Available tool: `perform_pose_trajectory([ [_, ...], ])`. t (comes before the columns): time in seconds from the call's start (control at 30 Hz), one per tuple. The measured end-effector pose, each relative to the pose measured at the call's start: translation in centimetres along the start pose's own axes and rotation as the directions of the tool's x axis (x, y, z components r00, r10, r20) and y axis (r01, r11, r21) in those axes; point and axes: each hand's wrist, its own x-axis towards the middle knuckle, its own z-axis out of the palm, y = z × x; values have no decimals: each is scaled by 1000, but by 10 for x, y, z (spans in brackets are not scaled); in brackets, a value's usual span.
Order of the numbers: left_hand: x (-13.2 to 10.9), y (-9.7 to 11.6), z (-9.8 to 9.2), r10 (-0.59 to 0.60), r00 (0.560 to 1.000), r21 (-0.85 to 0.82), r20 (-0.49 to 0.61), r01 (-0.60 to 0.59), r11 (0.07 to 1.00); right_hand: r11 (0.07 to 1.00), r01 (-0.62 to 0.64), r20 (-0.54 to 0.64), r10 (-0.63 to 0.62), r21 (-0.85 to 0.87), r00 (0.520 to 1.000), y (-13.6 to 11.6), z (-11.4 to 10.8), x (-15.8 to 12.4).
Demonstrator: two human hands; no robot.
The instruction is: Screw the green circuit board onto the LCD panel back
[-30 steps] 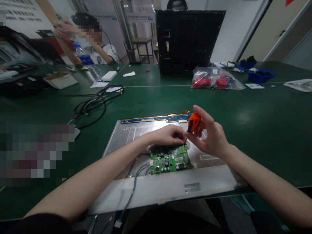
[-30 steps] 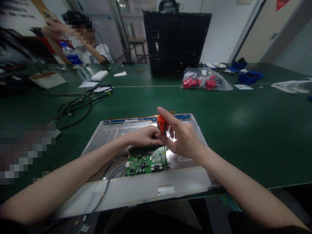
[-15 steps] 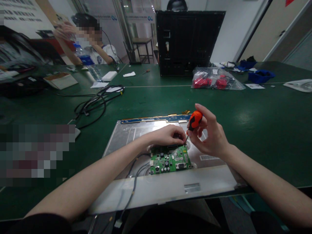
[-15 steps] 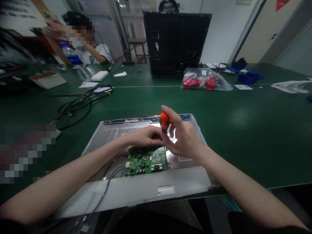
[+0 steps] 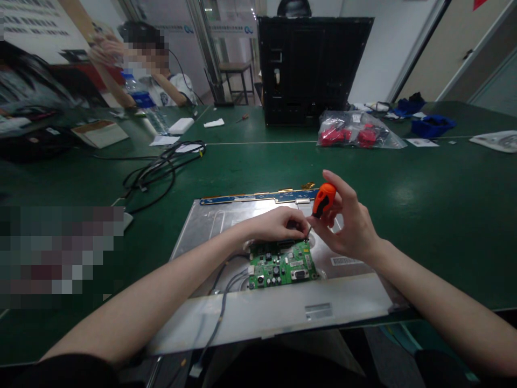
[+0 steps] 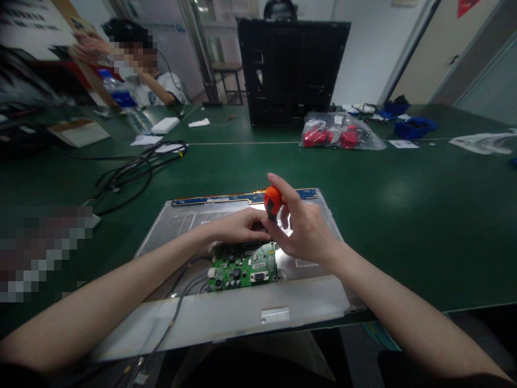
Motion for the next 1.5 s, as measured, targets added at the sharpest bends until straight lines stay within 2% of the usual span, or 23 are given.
perform_pose_trajectory([
  [0.27, 0, -1, 0, 0, 1000, 2, 2, 0, 1000, 999, -24, 8, 24, 42, 1000, -2, 0, 0],
  [0.57, 0, 0, 0, 10, 1000, 9, 0, -10, 1000, 1000, 7, -5, -7, 15, 1000, -1, 0, 1],
  [0.93, 0, -1, 0, 6, 1000, 18, 10, -6, 1000, 1000, -22, 7, 22, 20, 1000, -2, -2, 1],
  [1.33, -1, -2, -1, 1, 1000, 25, 14, -1, 1000, 995, -50, 35, 47, 92, 998, -1, -1, -3],
  [1.5, -1, -1, -1, 0, 1000, 24, 12, -1, 1000, 997, -47, 42, 45, 55, 998, -2, -2, -2],
])
